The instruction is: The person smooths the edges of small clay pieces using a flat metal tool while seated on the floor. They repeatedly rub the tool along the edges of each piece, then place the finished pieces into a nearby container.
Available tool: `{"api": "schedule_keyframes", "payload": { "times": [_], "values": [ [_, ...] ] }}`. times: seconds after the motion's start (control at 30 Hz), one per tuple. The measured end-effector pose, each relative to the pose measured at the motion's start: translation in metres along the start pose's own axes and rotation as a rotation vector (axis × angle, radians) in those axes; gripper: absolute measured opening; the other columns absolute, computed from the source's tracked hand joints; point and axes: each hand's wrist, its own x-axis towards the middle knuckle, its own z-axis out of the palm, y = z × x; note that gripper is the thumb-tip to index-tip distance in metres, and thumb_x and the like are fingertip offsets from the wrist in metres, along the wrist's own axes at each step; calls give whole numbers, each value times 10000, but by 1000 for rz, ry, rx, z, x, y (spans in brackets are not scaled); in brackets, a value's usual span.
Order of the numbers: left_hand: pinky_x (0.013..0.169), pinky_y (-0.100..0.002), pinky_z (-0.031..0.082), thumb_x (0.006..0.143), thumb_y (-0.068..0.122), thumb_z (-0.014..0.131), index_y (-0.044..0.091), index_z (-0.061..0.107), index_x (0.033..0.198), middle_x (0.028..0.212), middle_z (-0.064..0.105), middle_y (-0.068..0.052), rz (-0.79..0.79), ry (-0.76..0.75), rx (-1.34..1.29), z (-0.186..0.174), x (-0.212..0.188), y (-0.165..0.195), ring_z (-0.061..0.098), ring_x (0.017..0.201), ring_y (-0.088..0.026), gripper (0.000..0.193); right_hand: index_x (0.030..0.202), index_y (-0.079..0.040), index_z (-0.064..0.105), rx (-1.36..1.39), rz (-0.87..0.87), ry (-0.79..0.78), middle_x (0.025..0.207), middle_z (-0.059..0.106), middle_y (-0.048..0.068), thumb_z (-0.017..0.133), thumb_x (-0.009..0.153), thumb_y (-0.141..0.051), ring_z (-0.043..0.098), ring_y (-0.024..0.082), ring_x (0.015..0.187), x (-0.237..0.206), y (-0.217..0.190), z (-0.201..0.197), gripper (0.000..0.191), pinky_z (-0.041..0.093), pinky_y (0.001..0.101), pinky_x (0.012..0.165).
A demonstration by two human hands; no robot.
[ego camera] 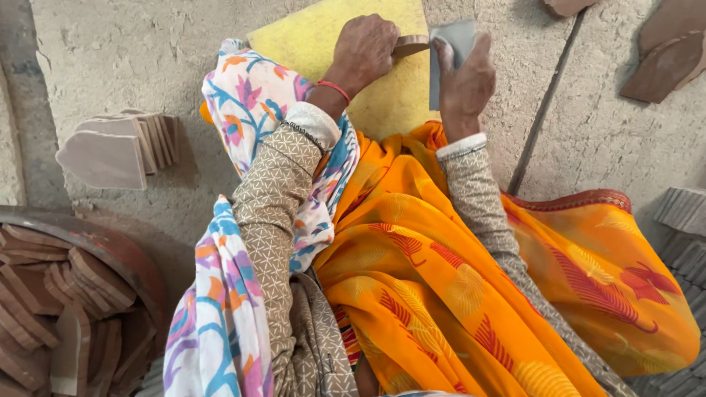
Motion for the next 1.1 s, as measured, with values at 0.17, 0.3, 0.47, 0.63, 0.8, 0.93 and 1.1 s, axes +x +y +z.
{"api": "schedule_keyframes", "payload": {
  "times": [0.17, 0.3, 0.47, 0.63, 0.8, 0.93, 1.1],
  "values": [
    [734, -418, 535, 810, 181, 727, 101, 718, 849, 799, 695, -133, -1, -23, 27, 0, -3, 5, 690, 793, -302, 90, 1076, -56, 550, -160, -28, -119, 770, 688, 84, 722, 974, -488, 655, 185, 627, 41, -12, 16, 477, 558, 319, 533],
    [734, -406, 538, 794, 147, 713, 116, 717, 830, 789, 703, -107, 10, -6, 42, -1, -3, 7, 698, 807, -283, 47, 992, -104, 586, -159, -139, -130, 773, 700, 80, 724, 1052, -523, 674, 196, 647, 63, -13, 21, 446, 582, 346, 605],
    [733, -403, 541, 784, 187, 716, 127, 719, 815, 774, 704, -110, -2, -1, 39, -3, -1, 5, 699, 800, -286, 68, 1089, -10, 543, 26, 31, -30, 788, 677, 103, 803, 902, -467, 645, 187, 608, 5, -4, -6, 557, 579, 331, 485],
    [724, -402, 554, 782, 153, 705, 126, 720, 812, 762, 704, -91, 118, 183, 62, -2, -8, 8, 711, 773, -271, 43, 1143, -1, 534, -46, 113, -120, 738, 664, 79, 753, 897, -470, 637, 170, 572, 26, -5, 9, 573, 566, 314, 466],
    [704, -409, 546, 803, 130, 687, 123, 722, 829, 785, 709, -114, 6, -14, 65, 1, -6, 12, 706, 778, -289, 44, 1052, -147, 637, -136, -123, -157, 806, 683, 22, 668, 1090, -541, 651, 128, 655, 72, -2, 35, 397, 558, 281, 578],
    [705, -404, 549, 784, 156, 701, 114, 722, 806, 776, 711, -114, 12, 85, 49, 0, 0, 8, 709, 763, -276, 51, 1138, 21, 547, 36, -56, 49, 728, 659, 77, 757, 937, -531, 621, 154, 548, 18, 13, 15, 624, 536, 285, 411],
    [729, -424, 544, 804, 147, 689, 140, 728, 839, 791, 710, -104, -16, -94, 15, 2, 6, -1, 702, 790, -289, 53, 1044, -63, 566, -125, 82, -131, 777, 674, 79, 763, 963, -562, 617, 204, 608, -42, 42, -27, 543, 521, 344, 531]
  ]
}}
